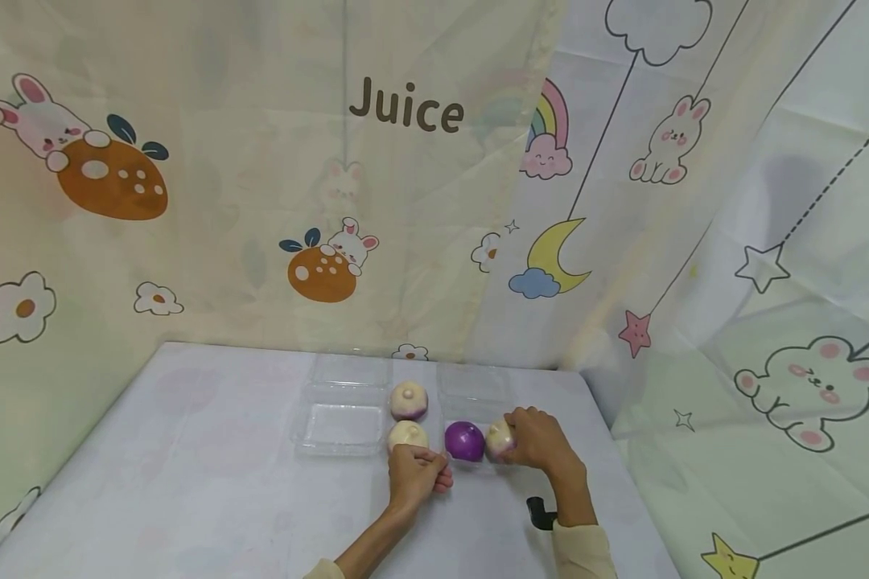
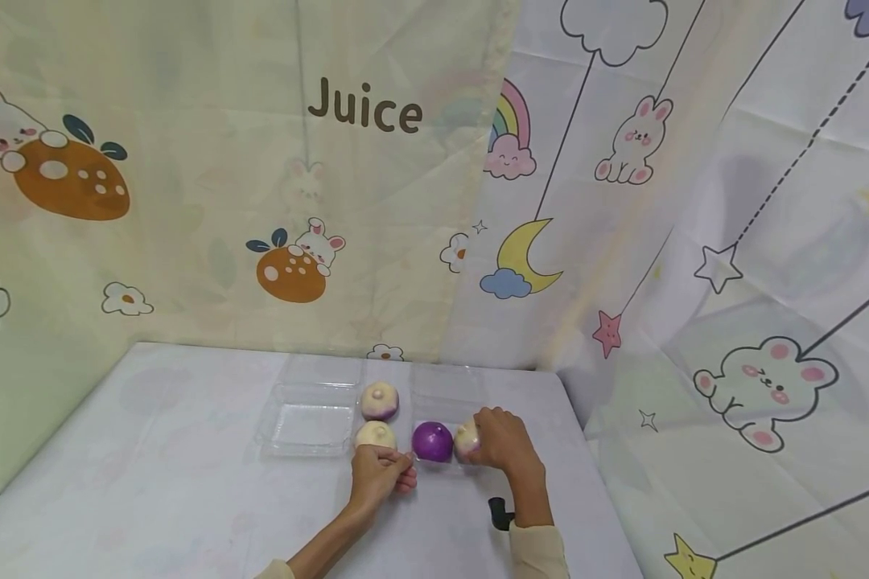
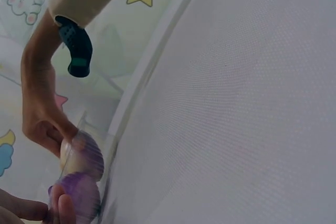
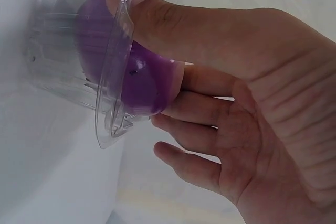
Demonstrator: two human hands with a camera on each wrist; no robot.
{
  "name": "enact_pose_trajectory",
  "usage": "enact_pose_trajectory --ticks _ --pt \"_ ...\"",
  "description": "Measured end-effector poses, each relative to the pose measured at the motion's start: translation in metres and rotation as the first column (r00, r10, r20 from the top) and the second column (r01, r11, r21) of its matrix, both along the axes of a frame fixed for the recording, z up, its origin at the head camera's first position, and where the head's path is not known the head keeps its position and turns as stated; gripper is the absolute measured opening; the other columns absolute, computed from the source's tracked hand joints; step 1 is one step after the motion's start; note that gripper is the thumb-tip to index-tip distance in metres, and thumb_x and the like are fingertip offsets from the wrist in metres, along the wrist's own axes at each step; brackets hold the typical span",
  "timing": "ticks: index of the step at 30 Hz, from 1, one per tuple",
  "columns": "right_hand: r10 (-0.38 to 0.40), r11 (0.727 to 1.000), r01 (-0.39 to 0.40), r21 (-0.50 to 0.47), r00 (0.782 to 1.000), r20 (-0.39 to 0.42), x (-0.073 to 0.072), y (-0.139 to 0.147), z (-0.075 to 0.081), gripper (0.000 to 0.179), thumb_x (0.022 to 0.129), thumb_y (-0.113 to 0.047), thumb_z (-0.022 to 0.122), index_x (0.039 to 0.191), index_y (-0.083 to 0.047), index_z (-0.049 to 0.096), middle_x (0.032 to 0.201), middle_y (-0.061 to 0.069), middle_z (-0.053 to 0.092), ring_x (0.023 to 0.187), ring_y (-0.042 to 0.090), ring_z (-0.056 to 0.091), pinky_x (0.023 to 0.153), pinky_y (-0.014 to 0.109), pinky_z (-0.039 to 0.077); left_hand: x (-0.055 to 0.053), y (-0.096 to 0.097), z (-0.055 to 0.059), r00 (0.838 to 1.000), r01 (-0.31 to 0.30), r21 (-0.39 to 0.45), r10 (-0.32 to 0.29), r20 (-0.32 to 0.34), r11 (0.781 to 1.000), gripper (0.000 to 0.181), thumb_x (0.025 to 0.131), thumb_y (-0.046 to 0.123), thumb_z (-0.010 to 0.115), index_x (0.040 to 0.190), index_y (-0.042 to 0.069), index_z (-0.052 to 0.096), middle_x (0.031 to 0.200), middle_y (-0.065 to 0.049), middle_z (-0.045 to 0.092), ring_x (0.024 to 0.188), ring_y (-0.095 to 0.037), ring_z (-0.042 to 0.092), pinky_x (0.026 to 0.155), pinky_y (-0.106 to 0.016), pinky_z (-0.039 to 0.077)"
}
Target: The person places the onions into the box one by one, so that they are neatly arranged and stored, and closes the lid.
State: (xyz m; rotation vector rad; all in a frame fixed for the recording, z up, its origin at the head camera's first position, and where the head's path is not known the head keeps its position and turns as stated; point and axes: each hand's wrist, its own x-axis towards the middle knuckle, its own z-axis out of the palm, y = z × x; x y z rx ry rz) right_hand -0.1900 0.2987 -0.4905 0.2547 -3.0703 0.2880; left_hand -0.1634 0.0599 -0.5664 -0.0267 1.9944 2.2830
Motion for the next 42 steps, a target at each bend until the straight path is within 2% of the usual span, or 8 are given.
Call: enact_pose_trajectory --ticks 7,13,18,24,29,34,39,42 --pt "-0.009 1.0 0.009 0.004 1.0 0.002 -0.001 0.003 0.0 0.073 0.064 -0.033 0.106 0.122 0.003 0.08 0.103 0.017 0.08 0.084 0.024 0.066 0.07 0.042 0.055 0.0 0.0 0.0 1.0 -0.003 -0.006 0.003 -0.002 1.0 0.018 0.096 0.003 0.078 0.088 -0.013 0.077 0.07 -0.02 0.078 0.053 -0.011 0.073 0.053 -0.028 0.066" --pt "0.001 1.0 -0.001 -0.02 1.0 0.017 0.001 0.004 -0.001 0.062 0.066 -0.036 0.106 0.112 -0.002 0.081 0.092 0.009 0.077 0.08 0.02 0.061 0.069 0.039 0.052 0.0 0.001 0.0 1.0 -0.001 -0.001 0.001 0.009 1.0 0.019 0.096 0.003 0.078 0.09 -0.015 0.076 0.07 -0.019 0.078 0.052 -0.01 0.072 0.052 -0.027 0.065" --pt "-0.004 0.998 0.004 -0.06 1.0 0.013 0.001 0.009 -0.003 0.075 0.068 -0.038 0.105 0.126 0.001 0.078 0.114 0.016 0.081 0.098 0.032 0.071 0.086 0.054 0.061 -0.001 0.001 0.0 1.0 -0.004 -0.005 0.004 0.013 1.0 0.019 0.096 0.002 0.078 0.09 -0.016 0.076 0.069 -0.019 0.077 0.052 -0.01 0.072 0.053 -0.028 0.066" --pt "-0.015 0.98 0.018 -0.196 1.0 0.016 0.0 0.022 -0.011 0.085 0.067 -0.037 0.106 0.136 0.001 0.074 0.132 0.022 0.077 0.115 0.042 0.07 0.103 0.064 0.056 -0.003 0.001 0.0 1.0 -0.005 -0.016 0.005 0.022 1.0 0.018 0.096 0.002 0.077 0.09 -0.015 0.076 0.069 -0.017 0.078 0.053 -0.012 0.073 0.054 -0.029 0.066" --pt "0.026 0.934 -0.028 -0.356 1.0 -0.009 -0.001 0.035 -0.019 0.087 0.071 -0.033 0.104 0.142 0.003 0.069 0.135 0.027 0.074 0.119 0.047 0.073 0.109 0.064 0.059 -0.003 0.0 -0.001 1.0 -0.008 -0.028 0.008 0.015 1.0 0.018 0.097 0.002 0.077 0.09 -0.015 0.076 0.07 -0.017 0.078 0.053 -0.012 0.073 0.054 -0.029 0.067" --pt "0.046 0.832 -0.063 -0.551 0.998 -0.046 0.0 0.051 -0.026 0.085 0.078 -0.029 0.101 0.147 0.004 0.065 0.144 0.03 0.068 0.121 0.053 0.073 0.104 0.061 0.062 -0.002 0.0 -0.002 1.0 -0.007 -0.029 0.007 0.012 1.0 0.018 0.097 0.002 0.077 0.09 -0.014 0.076 0.071 -0.018 0.078 0.053 -0.012 0.074 0.054 -0.029 0.066" --pt "0.022 0.763 -0.084 -0.64 0.994 -0.104 -0.003 0.061 -0.032 0.068 0.092 -0.015 0.09 0.148 0.008 0.061 0.145 0.033 0.065 0.126 0.056 0.069 0.104 0.052 0.063 0.0 0.0 -0.002 1.0 -0.001 -0.016 0.001 0.01 1.0 0.019 0.097 0.001 0.077 0.09 -0.016 0.076 0.071 -0.019 0.078 0.053 -0.012 0.074 0.054 -0.028 0.066" --pt "-0.013 0.741 -0.084 -0.666 0.99 -0.14 -0.008 0.065 -0.033 0.052 0.102 -0.005 0.075 0.146 0.016 0.058 0.143 0.036 0.064 0.127 0.057 0.067 0.1 0.04 0.066 -0.001 0.001 -0.002 1.0 0.0 -0.019 0.001 0.009 1.0 0.019 0.097 0.001 0.077 0.091 -0.017 0.076 0.071 -0.018 0.078 0.053 -0.012 0.074 0.054 -0.028 0.066"
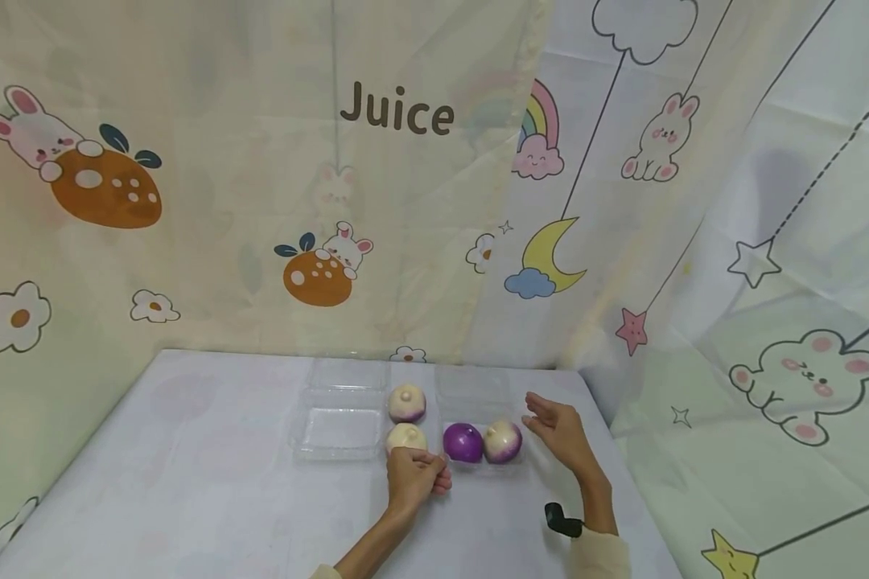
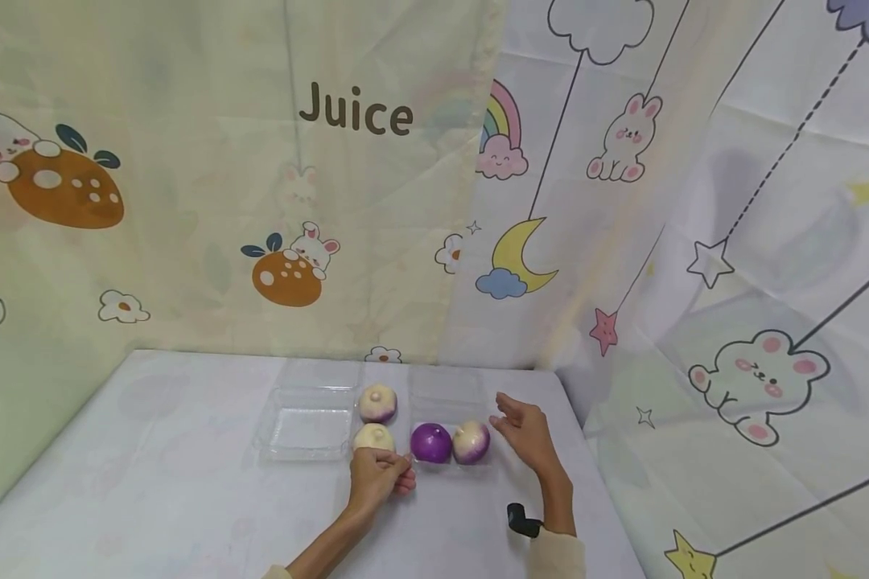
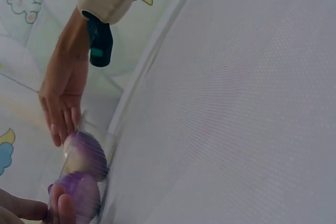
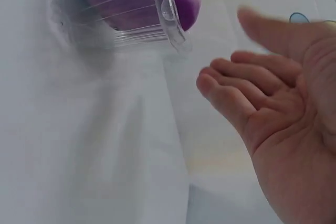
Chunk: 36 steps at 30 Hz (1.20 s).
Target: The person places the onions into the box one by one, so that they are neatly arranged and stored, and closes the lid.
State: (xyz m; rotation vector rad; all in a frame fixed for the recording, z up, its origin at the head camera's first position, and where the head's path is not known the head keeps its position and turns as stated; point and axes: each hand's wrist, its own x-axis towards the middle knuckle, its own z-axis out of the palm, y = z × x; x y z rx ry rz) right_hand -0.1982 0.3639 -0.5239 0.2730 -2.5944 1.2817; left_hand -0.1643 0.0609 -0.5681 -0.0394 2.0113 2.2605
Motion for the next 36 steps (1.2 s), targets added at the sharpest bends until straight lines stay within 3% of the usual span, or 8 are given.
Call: enact_pose_trajectory --ticks 3,9,14,20,24,36 --pt "-0.041 0.995 0.045 -0.093 0.998 0.05 -0.004 0.002 -0.001 0.043 0.109 0.0 0.06 0.147 0.02 0.053 0.144 0.039 0.062 0.132 0.058 0.063 0.102 0.034 0.064 0.0 0.0 0.0 1.0 -0.002 -0.008 0.002 0.0 1.0 0.019 0.097 0.002 0.077 0.092 -0.017 0.076 0.071 -0.018 0.078 0.054 -0.013 0.074 0.054 -0.029 0.066" --pt "0.009 0.965 0.058 -0.256 0.968 0.252 -0.014 0.009 -0.002 0.048 0.118 -0.01 0.045 0.155 0.019 0.043 0.157 0.039 0.05 0.149 0.056 0.048 0.118 0.048 0.049 -0.001 0.001 0.001 1.0 0.006 -0.014 -0.007 -0.006 1.0 0.018 0.096 0.002 0.078 0.09 -0.014 0.077 0.071 -0.019 0.078 0.054 -0.014 0.074 0.054 -0.029 0.066" --pt "0.075 0.952 0.03 -0.304 0.941 0.329 -0.028 0.008 -0.003 0.052 0.12 -0.015 0.042 0.158 0.02 0.037 0.163 0.038 0.043 0.154 0.055 0.042 0.124 0.054 0.041 0.0 0.001 0.003 1.0 -0.002 0.003 0.002 -0.023 1.0 0.018 0.096 0.002 0.078 0.091 -0.015 0.076 0.072 -0.023 0.077 0.054 -0.015 0.074 0.053 -0.03 0.066" --pt "0.091 0.958 0.046 -0.284 0.888 0.45 -0.042 0.002 -0.007 0.06 0.12 -0.025 0.041 0.161 0.017 0.033 0.169 0.034 0.034 0.159 0.051 0.035 0.132 0.061 0.032 -0.002 0.0 0.0 1.0 0.008 0.011 -0.008 -0.011 1.0 0.02 0.097 0.002 0.077 0.092 -0.017 0.075 0.071 -0.022 0.078 0.054 -0.012 0.073 0.053 -0.028 0.066" --pt "0.099 0.954 0.053 -0.297 0.876 0.473 -0.049 0.001 -0.011 0.06 0.12 -0.026 0.04 0.163 0.015 0.031 0.17 0.034 0.032 0.16 0.05 0.032 0.133 0.062 0.029 -0.004 0.0 0.0 1.0 0.011 0.01 -0.011 -0.019 1.0 0.02 0.098 0.002 0.077 0.091 -0.017 0.075 0.07 -0.019 0.077 0.053 -0.011 0.073 0.053 -0.027 0.066" --pt "0.143 0.93 0.041 -0.365 0.874 0.464 -0.052 0.003 -0.017 0.056 0.12 -0.021 0.035 0.164 0.014 0.029 0.171 0.033 0.03 0.161 0.049 0.029 0.134 0.061 0.027 -0.002 0.001 -0.001 1.0 0.009 0.014 -0.009 -0.014 1.0 0.02 0.099 0.003 0.077 0.092 -0.016 0.076 0.075 -0.026 0.078 0.055 -0.015 0.075 0.054 -0.029 0.066"
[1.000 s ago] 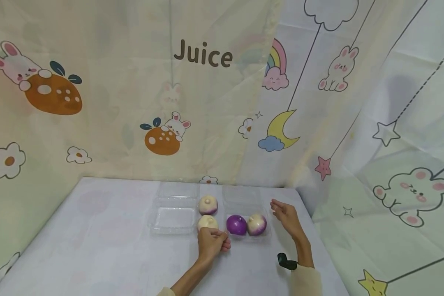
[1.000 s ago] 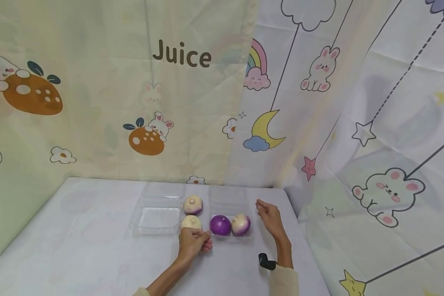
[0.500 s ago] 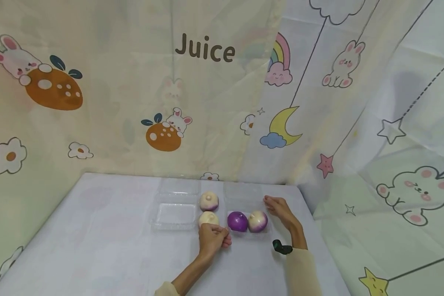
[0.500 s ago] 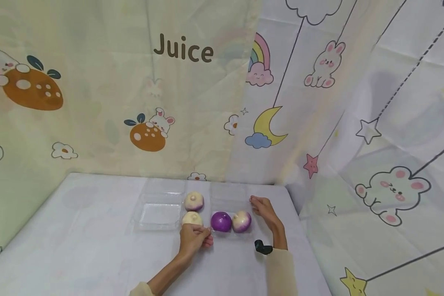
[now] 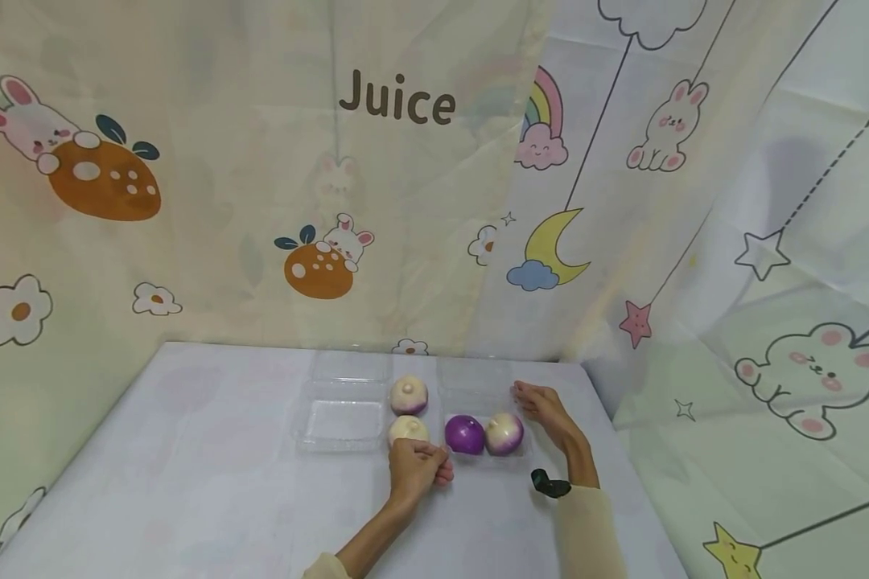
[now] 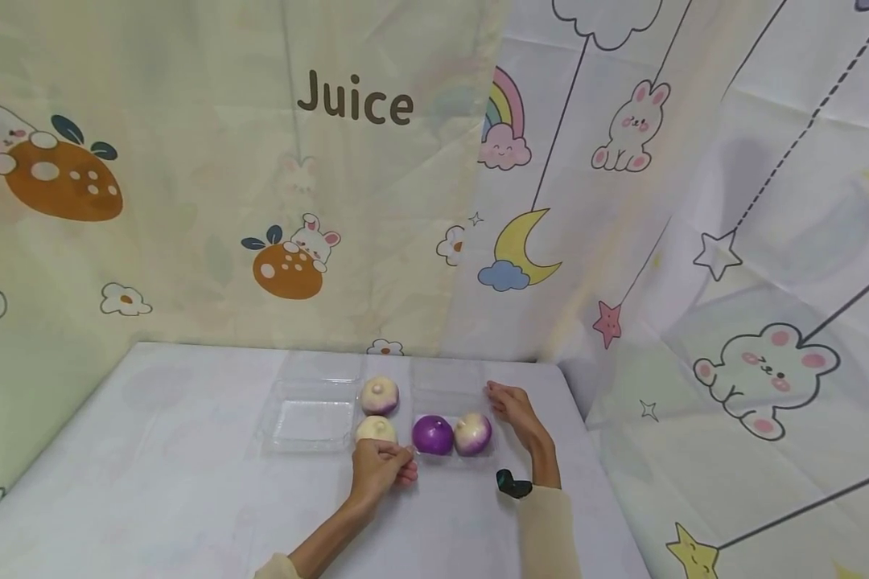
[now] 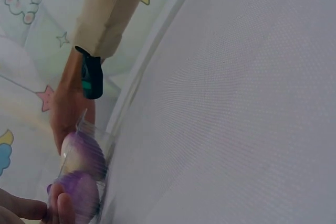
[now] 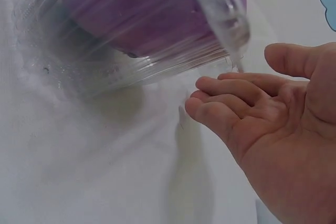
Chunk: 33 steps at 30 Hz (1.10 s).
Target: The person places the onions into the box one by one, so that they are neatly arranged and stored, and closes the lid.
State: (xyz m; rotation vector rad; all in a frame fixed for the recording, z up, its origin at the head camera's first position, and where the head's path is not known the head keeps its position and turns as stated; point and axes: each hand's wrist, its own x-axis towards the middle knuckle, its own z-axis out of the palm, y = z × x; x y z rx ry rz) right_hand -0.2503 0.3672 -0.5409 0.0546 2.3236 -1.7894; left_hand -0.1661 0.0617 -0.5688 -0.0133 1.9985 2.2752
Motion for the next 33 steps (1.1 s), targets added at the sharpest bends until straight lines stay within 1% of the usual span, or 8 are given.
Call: enact_pose_trajectory --ticks 7,10,13,17,22,25,29,33 --pt "-0.005 0.999 0.003 -0.052 0.999 -0.046 0.0 0.003 0.002 0.056 0.12 -0.023 0.039 0.165 0.01 0.032 0.172 0.028 0.034 0.162 0.044 0.032 0.132 0.052 0.031 -0.001 0.0 0.001 1.0 0.001 -0.002 -0.001 -0.009 1.0 0.019 0.098 0.003 0.078 0.092 -0.015 0.076 0.075 -0.027 0.078 0.056 -0.017 0.075 0.054 -0.03 0.067" --pt "-0.006 0.997 0.001 -0.073 0.997 -0.071 0.001 0.005 0.003 0.056 0.121 -0.024 0.038 0.165 0.01 0.033 0.172 0.029 0.036 0.162 0.044 0.033 0.131 0.05 0.033 -0.001 0.0 0.002 1.0 0.008 -0.009 -0.008 -0.014 1.0 0.019 0.098 0.002 0.077 0.093 -0.016 0.076 0.074 -0.025 0.078 0.056 -0.016 0.076 0.055 -0.03 0.067" --pt "-0.009 0.996 0.001 -0.09 0.996 -0.085 0.003 0.009 0.003 0.055 0.121 -0.024 0.036 0.164 0.011 0.033 0.17 0.03 0.037 0.161 0.044 0.034 0.129 0.047 0.036 0.0 0.0 0.003 1.0 0.015 -0.013 -0.015 -0.004 1.0 0.019 0.098 0.001 0.077 0.093 -0.017 0.076 0.073 -0.023 0.078 0.055 -0.014 0.075 0.055 -0.028 0.066" --pt "-0.023 0.996 0.015 -0.091 0.995 -0.093 0.005 0.012 0.001 0.056 0.121 -0.027 0.037 0.163 0.01 0.037 0.167 0.029 0.042 0.159 0.042 0.039 0.124 0.037 0.046 0.002 0.0 0.005 1.0 0.019 -0.02 -0.019 0.014 1.0 0.018 0.097 0.001 0.077 0.092 -0.016 0.076 0.072 -0.019 0.078 0.055 -0.011 0.073 0.055 -0.026 0.066" --pt "-0.023 0.996 0.013 -0.084 0.993 -0.119 0.007 0.014 0.003 0.056 0.121 -0.029 0.04 0.162 0.009 0.042 0.165 0.029 0.047 0.155 0.034 0.048 0.115 0.024 0.053 0.002 0.0 0.005 1.0 0.012 -0.01 -0.012 0.004 1.0 0.019 0.097 0.001 0.077 0.092 -0.016 0.076 0.072 -0.022 0.078 0.055 -0.012 0.074 0.055 -0.028 0.066" --pt "-0.023 0.996 0.013 -0.087 0.992 -0.126 0.009 0.015 0.006 0.055 0.121 -0.029 0.041 0.161 0.008 0.045 0.165 0.028 0.049 0.154 0.032 0.05 0.114 0.022 0.054 0.002 0.001 0.004 1.0 0.005 -0.007 -0.005 0.0 1.0 0.018 0.097 0.001 0.077 0.091 -0.016 0.076 0.072 -0.024 0.078 0.054 -0.013 0.074 0.054 -0.03 0.067" --pt "-0.03 0.995 0.017 -0.094 0.99 -0.138 0.01 0.016 0.01 0.054 0.121 -0.028 0.041 0.158 0.01 0.047 0.162 0.03 0.051 0.154 0.039 0.048 0.115 0.025 0.054 0.003 0.001 0.005 1.0 -0.003 -0.015 0.003 0.009 1.0 0.018 0.097 0.001 0.077 0.09 -0.015 0.077 0.071 -0.022 0.078 0.053 -0.012 0.073 0.054 -0.03 0.067" --pt "-0.026 0.997 0.013 -0.082 0.987 -0.162 0.011 0.016 0.014 0.055 0.121 -0.03 0.04 0.156 0.012 0.049 0.159 0.031 0.053 0.152 0.041 0.049 0.114 0.025 0.054 0.003 0.001 0.006 1.0 -0.006 -0.008 0.006 0.012 1.0 0.017 0.097 0.001 0.077 0.089 -0.015 0.076 0.071 -0.022 0.078 0.053 -0.012 0.074 0.054 -0.03 0.067"
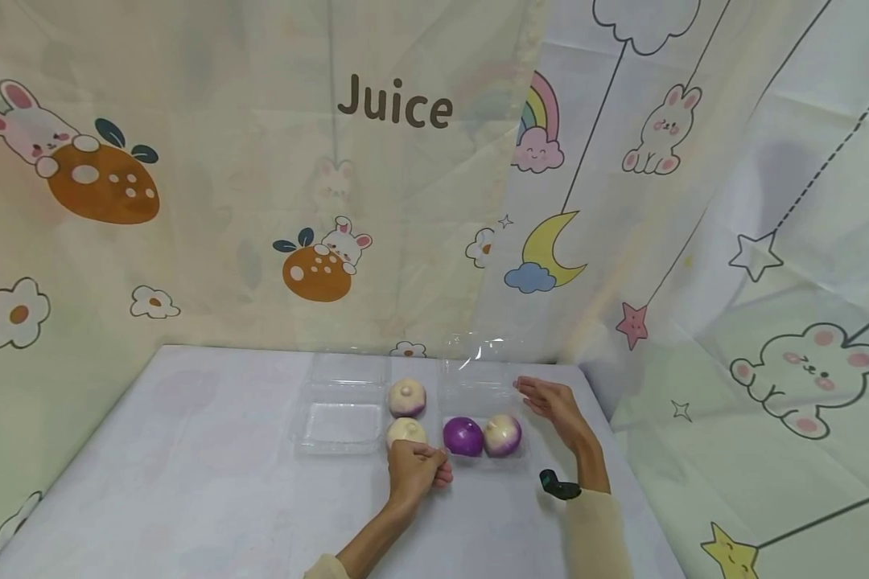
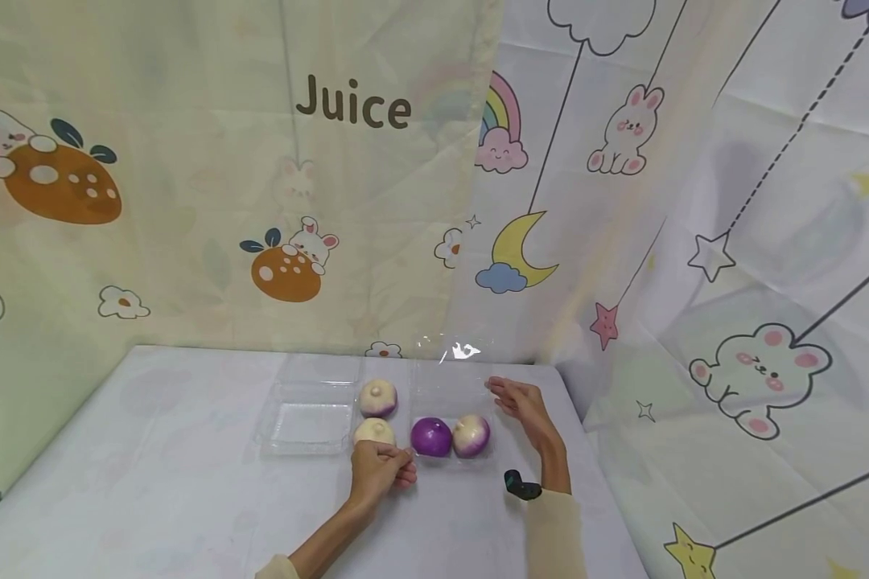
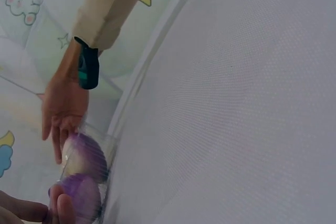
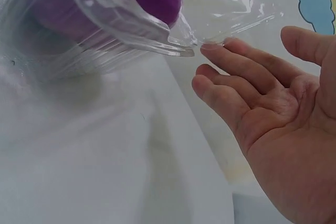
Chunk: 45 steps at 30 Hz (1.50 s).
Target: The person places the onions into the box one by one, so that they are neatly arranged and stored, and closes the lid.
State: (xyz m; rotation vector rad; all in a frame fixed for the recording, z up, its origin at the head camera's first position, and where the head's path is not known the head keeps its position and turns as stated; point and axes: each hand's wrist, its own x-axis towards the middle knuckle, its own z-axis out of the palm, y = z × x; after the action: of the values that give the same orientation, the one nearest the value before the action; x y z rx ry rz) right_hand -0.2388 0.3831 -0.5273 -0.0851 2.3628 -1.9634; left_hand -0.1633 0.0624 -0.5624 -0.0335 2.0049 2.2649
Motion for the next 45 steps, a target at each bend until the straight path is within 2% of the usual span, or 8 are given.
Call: enact_pose_trajectory --ticks 5,9,13,19,26,32,40,45 --pt "-0.005 1.0 0.005 0.031 1.0 -0.017 0.001 0.0 0.001 0.058 0.121 -0.034 0.038 0.153 0.012 0.053 0.156 0.031 0.057 0.149 0.042 0.053 0.112 0.025 0.055 0.0 0.001 -0.001 1.0 -0.005 0.004 0.005 -0.007 1.0 0.017 0.097 0.001 0.077 0.09 -0.015 0.076 0.074 -0.025 0.078 0.055 -0.018 0.076 0.054 -0.033 0.067" --pt "-0.04 0.997 0.042 0.072 0.999 -0.022 0.001 0.0 0.002 0.058 0.121 -0.035 0.037 0.149 0.011 0.058 0.152 0.029 0.061 0.145 0.04 0.059 0.111 0.026 0.057 0.0 0.002 -0.001 1.0 -0.008 0.003 0.008 -0.009 1.0 0.017 0.097 0.001 0.077 0.091 -0.015 0.076 0.073 -0.025 0.077 0.054 -0.017 0.075 0.054 -0.033 0.067" --pt "-0.085 0.993 0.087 0.082 0.996 -0.027 0.002 -0.001 0.002 0.061 0.12 -0.041 0.04 0.145 0.01 0.063 0.148 0.028 0.065 0.138 0.032 0.068 0.108 0.025 0.059 0.0 0.002 0.0 1.0 -0.009 0.005 0.009 -0.001 1.0 0.017 0.097 0.001 0.077 0.09 -0.015 0.076 0.072 -0.024 0.077 0.053 -0.014 0.074 0.054 -0.032 0.067" --pt "-0.138 0.987 0.141 0.079 0.99 -0.032 0.003 -0.001 0.004 0.068 0.118 -0.049 0.043 0.136 0.011 0.069 0.139 0.027 0.071 0.119 0.014 0.079 0.098 0.021 0.064 0.0 0.001 0.001 1.0 -0.005 0.001 0.005 0.007 1.0 0.017 0.096 0.0 0.077 0.09 -0.016 0.076 0.071 -0.022 0.078 0.053 -0.013 0.074 0.053 -0.031 0.067" --pt "-0.148 0.988 0.149 0.035 0.989 -0.026 0.001 0.002 0.006 0.072 0.117 -0.05 0.044 0.13 0.016 0.071 0.13 0.029 0.073 0.107 0.01 0.082 0.092 0.023 0.066 -0.001 0.001 0.0 1.0 -0.006 -0.008 0.006 0.005 1.0 0.016 0.096 -0.001 0.076 0.09 -0.016 0.076 0.071 -0.02 0.078 0.054 -0.014 0.074 0.054 -0.03 0.066" --pt "-0.157 0.985 0.158 0.066 0.987 -0.025 0.002 0.001 0.009 0.075 0.116 -0.054 0.045 0.127 0.015 0.073 0.129 0.03 0.074 0.108 0.013 0.082 0.092 0.022 0.066 -0.002 0.001 0.0 1.0 -0.002 -0.003 0.002 0.01 1.0 0.017 0.096 -0.001 0.075 0.091 -0.017 0.075 0.07 -0.02 0.078 0.054 -0.014 0.074 0.054 -0.03 0.066" --pt "-0.176 0.977 0.179 0.117 0.984 -0.036 0.003 -0.002 0.013 0.074 0.114 -0.056 0.048 0.124 0.012 0.075 0.13 0.029 0.075 0.119 0.03 0.08 0.096 0.025 0.066 -0.003 0.002 0.0 1.0 -0.003 0.003 0.003 0.004 1.0 0.02 0.096 0.0 0.074 0.09 -0.019 0.075 0.067 -0.019 0.077 0.052 -0.011 0.072 0.052 -0.029 0.065" --pt "-0.176 0.977 0.18 0.118 0.984 -0.039 0.004 -0.002 0.012 0.072 0.114 -0.054 0.051 0.12 0.012 0.076 0.126 0.028 0.077 0.116 0.03 0.081 0.093 0.024 0.067 -0.003 0.002 0.0 1.0 -0.003 -0.002 0.003 0.013 1.0 0.019 0.097 -0.001 0.074 0.091 -0.019 0.075 0.068 -0.018 0.077 0.052 -0.01 0.072 0.053 -0.028 0.065"
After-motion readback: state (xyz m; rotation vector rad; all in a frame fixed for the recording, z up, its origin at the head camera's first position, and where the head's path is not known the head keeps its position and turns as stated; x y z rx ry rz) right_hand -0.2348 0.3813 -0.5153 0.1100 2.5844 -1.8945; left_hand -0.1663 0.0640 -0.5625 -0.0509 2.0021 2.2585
